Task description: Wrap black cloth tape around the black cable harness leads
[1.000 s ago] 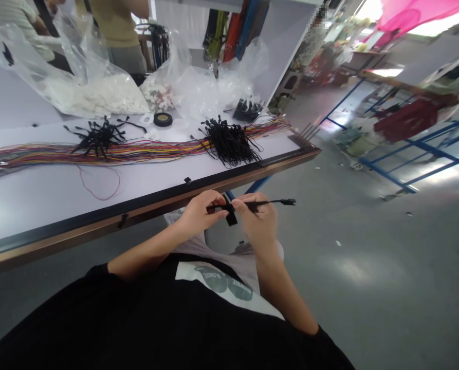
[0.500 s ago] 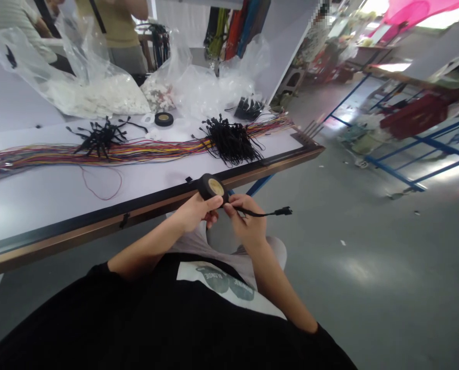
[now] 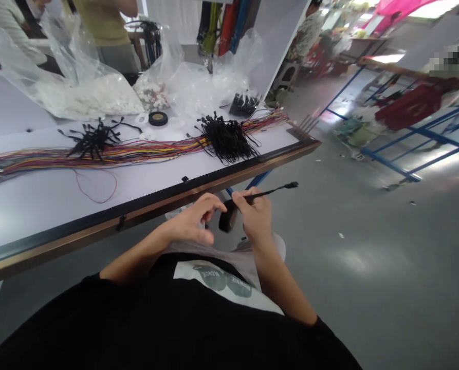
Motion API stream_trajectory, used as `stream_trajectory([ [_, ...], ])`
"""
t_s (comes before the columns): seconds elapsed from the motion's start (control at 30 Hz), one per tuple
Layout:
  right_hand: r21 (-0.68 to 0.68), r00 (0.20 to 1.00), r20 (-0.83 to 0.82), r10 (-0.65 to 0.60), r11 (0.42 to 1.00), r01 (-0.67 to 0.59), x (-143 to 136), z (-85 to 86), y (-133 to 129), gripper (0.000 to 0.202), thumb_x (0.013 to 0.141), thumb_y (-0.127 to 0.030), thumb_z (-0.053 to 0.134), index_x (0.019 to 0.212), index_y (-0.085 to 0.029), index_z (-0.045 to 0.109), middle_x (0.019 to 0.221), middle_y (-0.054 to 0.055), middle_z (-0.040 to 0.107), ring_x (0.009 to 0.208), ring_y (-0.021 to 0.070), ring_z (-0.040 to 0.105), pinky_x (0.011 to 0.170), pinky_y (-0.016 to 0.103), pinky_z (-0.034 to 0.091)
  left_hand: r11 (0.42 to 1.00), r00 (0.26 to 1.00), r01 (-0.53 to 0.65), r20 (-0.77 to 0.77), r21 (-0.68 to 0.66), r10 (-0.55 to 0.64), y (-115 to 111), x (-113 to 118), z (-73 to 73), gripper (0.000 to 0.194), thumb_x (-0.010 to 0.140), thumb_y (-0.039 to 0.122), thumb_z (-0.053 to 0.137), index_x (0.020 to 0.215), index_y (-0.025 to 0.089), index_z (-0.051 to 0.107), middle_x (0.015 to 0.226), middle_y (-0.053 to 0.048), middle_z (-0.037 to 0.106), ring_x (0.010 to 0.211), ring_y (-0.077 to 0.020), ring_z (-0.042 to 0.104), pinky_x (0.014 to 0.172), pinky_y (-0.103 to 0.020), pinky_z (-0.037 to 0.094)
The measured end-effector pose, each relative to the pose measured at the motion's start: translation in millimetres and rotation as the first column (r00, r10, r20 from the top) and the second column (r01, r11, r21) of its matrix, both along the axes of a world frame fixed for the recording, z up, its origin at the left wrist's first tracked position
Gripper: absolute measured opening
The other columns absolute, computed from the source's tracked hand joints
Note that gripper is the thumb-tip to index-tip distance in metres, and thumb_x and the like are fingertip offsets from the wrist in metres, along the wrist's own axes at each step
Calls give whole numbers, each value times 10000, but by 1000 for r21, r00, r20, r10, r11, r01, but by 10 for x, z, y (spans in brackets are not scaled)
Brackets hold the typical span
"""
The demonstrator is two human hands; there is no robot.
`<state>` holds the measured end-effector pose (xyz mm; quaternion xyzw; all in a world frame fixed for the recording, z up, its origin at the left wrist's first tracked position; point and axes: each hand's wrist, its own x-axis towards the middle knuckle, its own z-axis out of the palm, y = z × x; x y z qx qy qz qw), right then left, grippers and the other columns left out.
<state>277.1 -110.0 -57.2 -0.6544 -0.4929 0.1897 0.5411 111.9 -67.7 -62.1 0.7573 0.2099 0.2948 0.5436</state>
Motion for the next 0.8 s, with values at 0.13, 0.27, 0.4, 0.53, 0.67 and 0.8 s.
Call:
stream_trajectory([
  [0.13, 37, 999, -9, 51, 998, -50, -81, 131, -69, 243, 707, -343, 625, 561, -211, 483, 636, -25, 616, 603, 130, 547, 593, 276, 413, 941, 937, -335, -87, 48, 339, 60, 147, 12, 187, 698, 280, 605, 785, 177, 476, 723, 42, 451, 589, -74, 376, 564, -225, 334],
  [0.27, 70, 999, 31, 45, 996, -47, -110, 145, -97, 242, 735, -337, 599, 566, -215, 477, 622, -28, 588, 599, 124, 538, 598, 275, 419, 932, 929, -354, -87, 81, 360, 39, 259, 48, 158, 706, 208, 564, 629, 170, 431, 622, 54, 441, 592, -76, 410, 569, -214, 324],
  [0.4, 2, 992, 31, 119, 993, -119, -89, 94, -92, 161, 752, -353, 593, 707, -228, 502, 640, -42, 567, 605, 124, 542, 598, 274, 428, 900, 893, -428, -117, 77, 435, -4, 263, 63, 220, 688, 189, 571, 558, 169, 395, 529, 68, 396, 532, -70, 372, 539, -218, 297],
  [0.53, -2, 993, 9, 122, 993, -122, -84, 54, -83, 142, 762, -346, 582, 750, -234, 496, 676, -40, 583, 609, 126, 562, 597, 276, 441, 886, 932, -344, -2, -311, 362, -6, 235, 40, 154, 661, 217, 624, 686, 164, 482, 589, 52, 504, 555, -82, 480, 583, -232, 387],
  [0.67, 65, 981, 102, 163, 983, -170, -87, 61, -100, 117, 770, -284, 554, 680, -228, 504, 709, -21, 622, 649, 135, 577, 610, 279, 445, 670, 962, 65, 225, -739, 155, 101, 171, 7, 422, 645, 497, 668, 837, 145, 534, 711, -32, 622, 605, -141, 594, 624, -315, 486],
  [0.8, 63, 963, 90, 256, 963, -262, -85, 63, -135, 164, 748, -271, 584, 625, -225, 486, 740, -15, 656, 682, 146, 596, 658, 306, 463, 579, 969, 150, 235, -802, 74, 199, 152, -16, 539, 545, 598, 715, 821, 153, 586, 735, -42, 639, 567, -128, 577, 524, -261, 453],
])
